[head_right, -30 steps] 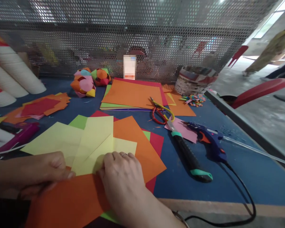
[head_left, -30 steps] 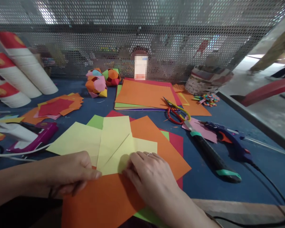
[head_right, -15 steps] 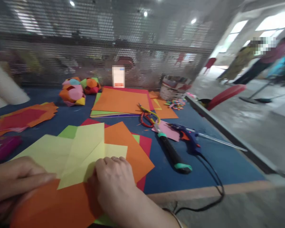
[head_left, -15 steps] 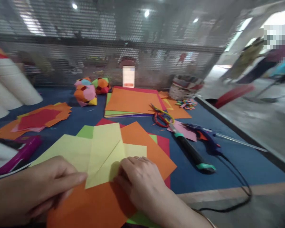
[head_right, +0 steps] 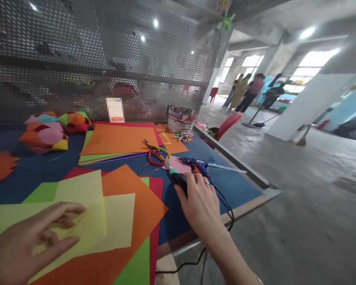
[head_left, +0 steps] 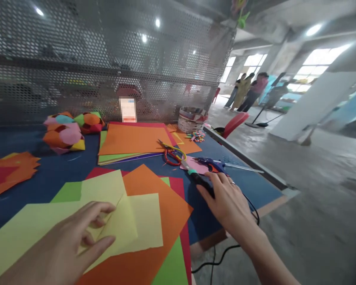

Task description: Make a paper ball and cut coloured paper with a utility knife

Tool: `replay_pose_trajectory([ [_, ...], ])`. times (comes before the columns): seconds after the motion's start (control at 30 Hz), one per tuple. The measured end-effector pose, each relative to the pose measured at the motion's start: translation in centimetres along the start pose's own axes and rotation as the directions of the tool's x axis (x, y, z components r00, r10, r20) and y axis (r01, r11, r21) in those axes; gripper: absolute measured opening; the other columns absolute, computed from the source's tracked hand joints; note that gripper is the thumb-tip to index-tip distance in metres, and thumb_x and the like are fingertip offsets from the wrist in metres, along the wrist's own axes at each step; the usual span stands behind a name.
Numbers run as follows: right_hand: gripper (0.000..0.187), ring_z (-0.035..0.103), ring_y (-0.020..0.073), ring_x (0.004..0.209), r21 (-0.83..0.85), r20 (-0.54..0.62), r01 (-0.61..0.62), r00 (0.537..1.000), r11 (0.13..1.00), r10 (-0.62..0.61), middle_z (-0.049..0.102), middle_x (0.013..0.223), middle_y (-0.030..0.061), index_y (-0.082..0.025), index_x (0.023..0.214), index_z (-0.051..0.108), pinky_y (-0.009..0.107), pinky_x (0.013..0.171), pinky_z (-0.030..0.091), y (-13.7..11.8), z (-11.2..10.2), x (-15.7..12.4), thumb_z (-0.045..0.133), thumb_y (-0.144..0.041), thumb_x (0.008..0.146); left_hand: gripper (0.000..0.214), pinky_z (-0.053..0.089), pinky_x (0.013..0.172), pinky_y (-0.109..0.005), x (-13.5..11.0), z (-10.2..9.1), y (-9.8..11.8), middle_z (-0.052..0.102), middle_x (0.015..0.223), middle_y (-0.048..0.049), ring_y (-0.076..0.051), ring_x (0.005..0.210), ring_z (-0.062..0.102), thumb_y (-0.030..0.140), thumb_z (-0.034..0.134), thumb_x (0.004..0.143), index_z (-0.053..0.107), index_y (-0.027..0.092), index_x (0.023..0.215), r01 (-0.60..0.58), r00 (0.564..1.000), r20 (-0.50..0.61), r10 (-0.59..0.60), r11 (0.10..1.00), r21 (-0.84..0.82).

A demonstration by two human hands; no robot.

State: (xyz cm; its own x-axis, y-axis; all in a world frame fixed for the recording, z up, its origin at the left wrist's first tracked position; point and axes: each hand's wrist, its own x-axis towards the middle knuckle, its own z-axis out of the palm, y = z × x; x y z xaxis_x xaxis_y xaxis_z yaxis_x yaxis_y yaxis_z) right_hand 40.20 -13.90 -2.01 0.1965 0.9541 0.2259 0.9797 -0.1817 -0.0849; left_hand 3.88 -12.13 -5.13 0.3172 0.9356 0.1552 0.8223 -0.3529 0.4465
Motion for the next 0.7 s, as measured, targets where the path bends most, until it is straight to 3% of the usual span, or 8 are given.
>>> replay_pose_trajectory([
  [0.07,0.032,0.068,0.0377,0.109,0.002,0.030,0.003,1.000,1.000,-0.003,0.068,0.119,0.0200,-0.011,0.125,0.063,0.045,0.087,0.053,0.3,0.7,0.4,0.059,-0.031,0.101,0.052,0.060,0.058,-0.030,0.4,-0.1,1.0,0.075,0.095,-0.0059,-0.019,0.060,0.070,0.059,0.060,0.081,0.063,0.028,0.123,0.092,0.989,0.116,-0.087,0.995,-0.033],
  [0.13,0.028,0.068,0.0369,0.110,0.019,0.038,0.017,0.999,1.000,-0.018,0.068,0.119,0.0200,-0.011,0.122,0.064,0.044,0.086,0.054,0.2,1.1,0.6,0.056,-0.029,0.102,0.058,0.060,0.059,-0.033,0.6,-0.1,1.9,0.073,0.097,-0.0061,-0.020,0.061,0.070,0.056,0.061,0.078,0.059,0.029,0.129,0.146,0.979,0.149,-0.139,0.989,-0.034],
  [0.3,0.033,0.070,0.0323,0.109,0.060,0.021,0.034,0.999,0.998,-0.035,0.068,0.121,0.0190,-0.011,0.128,0.063,0.040,0.086,0.054,-0.2,0.8,0.1,0.043,-0.024,0.105,0.067,0.059,0.060,-0.034,0.4,0.9,2.0,0.072,0.095,-0.0054,-0.022,0.065,0.070,0.051,0.063,0.075,0.053,0.030,0.137,0.130,0.990,0.064,-0.129,0.991,-0.015],
  [0.37,0.037,0.071,0.0277,0.108,0.182,0.009,0.076,0.997,0.980,-0.079,0.070,0.122,0.0159,-0.014,0.131,0.062,0.037,0.088,0.054,-0.2,0.3,-0.5,0.038,-0.027,0.106,0.070,0.061,0.063,-0.035,0.5,1.3,1.4,0.074,0.103,-0.0073,-0.025,0.073,0.074,0.051,0.065,0.075,0.051,0.031,0.140,0.113,0.993,0.042,-0.112,0.993,-0.024],
  [0.5,0.043,0.071,0.0237,0.106,0.579,0.050,0.099,0.986,0.809,-0.157,0.075,0.117,0.0118,-0.017,0.124,0.068,0.034,0.091,0.053,-0.2,-0.7,-1.8,0.035,-0.039,0.106,0.073,0.063,0.080,-0.042,1.4,1.6,0.7,0.065,0.135,-0.0126,-0.031,0.104,0.074,0.058,0.065,0.079,0.044,0.034,0.144,0.136,0.989,0.081,-0.124,0.978,-0.157],
  [0.63,0.048,0.069,0.0243,0.101,0.710,0.168,0.020,0.966,0.704,-0.198,0.076,0.101,0.0068,-0.020,0.119,0.071,0.032,0.082,0.051,-0.6,-1.3,-2.1,0.035,-0.049,0.106,0.082,0.060,0.091,-0.048,2.5,1.1,1.5,0.059,0.137,-0.0156,-0.033,0.109,0.071,0.060,0.067,0.076,0.037,0.030,0.146,0.299,0.942,0.245,-0.228,0.902,-0.310],
  [0.7,0.049,0.068,0.0253,0.101,0.726,0.200,0.001,0.957,0.688,-0.212,0.074,0.094,0.0054,-0.021,0.116,0.072,0.033,0.080,0.050,-0.8,-1.3,-2.1,0.035,-0.051,0.105,0.082,0.059,0.090,-0.046,2.7,1.0,2.1,0.060,0.134,-0.0149,-0.032,0.109,0.070,0.055,0.068,0.074,0.035,0.029,0.144,0.326,0.927,0.309,-0.213,0.865,-0.382],
])
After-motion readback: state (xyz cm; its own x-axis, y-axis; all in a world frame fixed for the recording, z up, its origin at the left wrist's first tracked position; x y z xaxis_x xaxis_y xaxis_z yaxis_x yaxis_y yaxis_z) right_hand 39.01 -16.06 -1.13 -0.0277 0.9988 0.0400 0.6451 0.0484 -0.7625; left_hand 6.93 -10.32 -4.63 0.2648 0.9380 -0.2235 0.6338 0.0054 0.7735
